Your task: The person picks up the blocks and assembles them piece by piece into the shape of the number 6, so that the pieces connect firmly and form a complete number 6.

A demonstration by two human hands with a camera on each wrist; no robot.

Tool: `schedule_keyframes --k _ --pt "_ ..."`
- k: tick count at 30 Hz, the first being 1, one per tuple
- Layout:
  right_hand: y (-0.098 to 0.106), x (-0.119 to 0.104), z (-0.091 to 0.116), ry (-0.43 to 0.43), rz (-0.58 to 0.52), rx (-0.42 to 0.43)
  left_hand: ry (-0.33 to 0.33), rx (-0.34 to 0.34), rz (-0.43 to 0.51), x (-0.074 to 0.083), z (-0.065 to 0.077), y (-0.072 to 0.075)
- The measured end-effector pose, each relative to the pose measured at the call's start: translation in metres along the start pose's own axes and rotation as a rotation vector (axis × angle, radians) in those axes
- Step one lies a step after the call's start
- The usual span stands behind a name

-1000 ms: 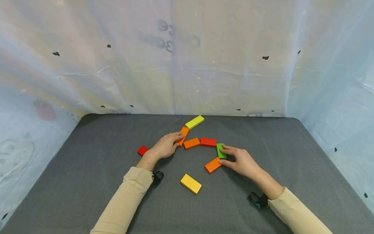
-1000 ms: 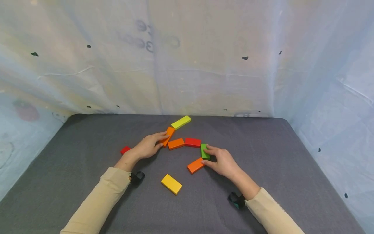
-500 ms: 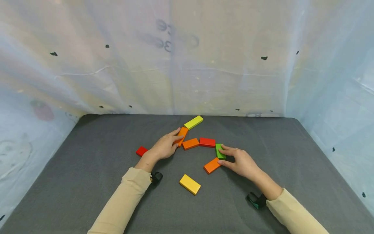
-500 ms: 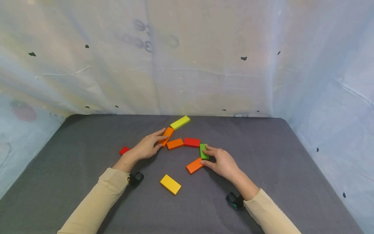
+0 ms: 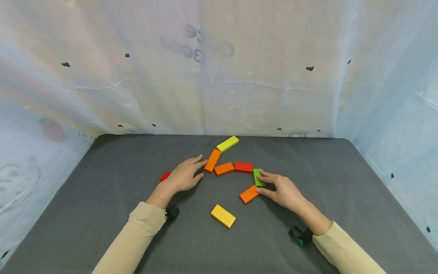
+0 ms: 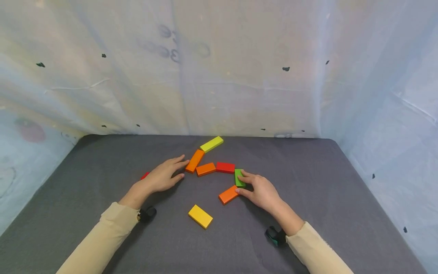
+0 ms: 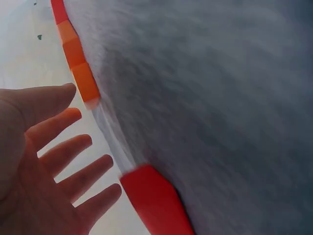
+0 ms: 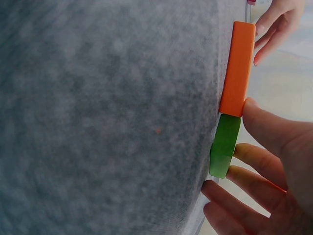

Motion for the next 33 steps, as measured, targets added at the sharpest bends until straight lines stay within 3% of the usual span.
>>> schedule_keyframes --k 5,15,22,33 --pt "0.0 0.001 -0.001 -0.008 0.011 -0.003 -0.021 0.012 -0.057 -0.005 0.011 0.006" --pt "0.0 0.001 0.001 0.009 0.011 -0.006 0.006 0.024 -0.125 -0.019 0.036 0.019" --pt "0.0 -0.001 0.001 0.008 0.023 -0.002 0.052 0.017 -0.101 -0.025 0.048 0.027" --pt "0.0 -0.001 0.002 0.005 0.025 -0.003 0.159 -0.018 -0.112 -0.039 0.066 0.028"
Point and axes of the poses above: each hand's wrist, its own z-axis away from the middle knuckle, its own y-axis out of the back of the hand, x = y × z, the point moved 6 cm from there along -z, towards the middle knuckle, and after that the axes turned 13 degrees about x, right-handed, at the moved point
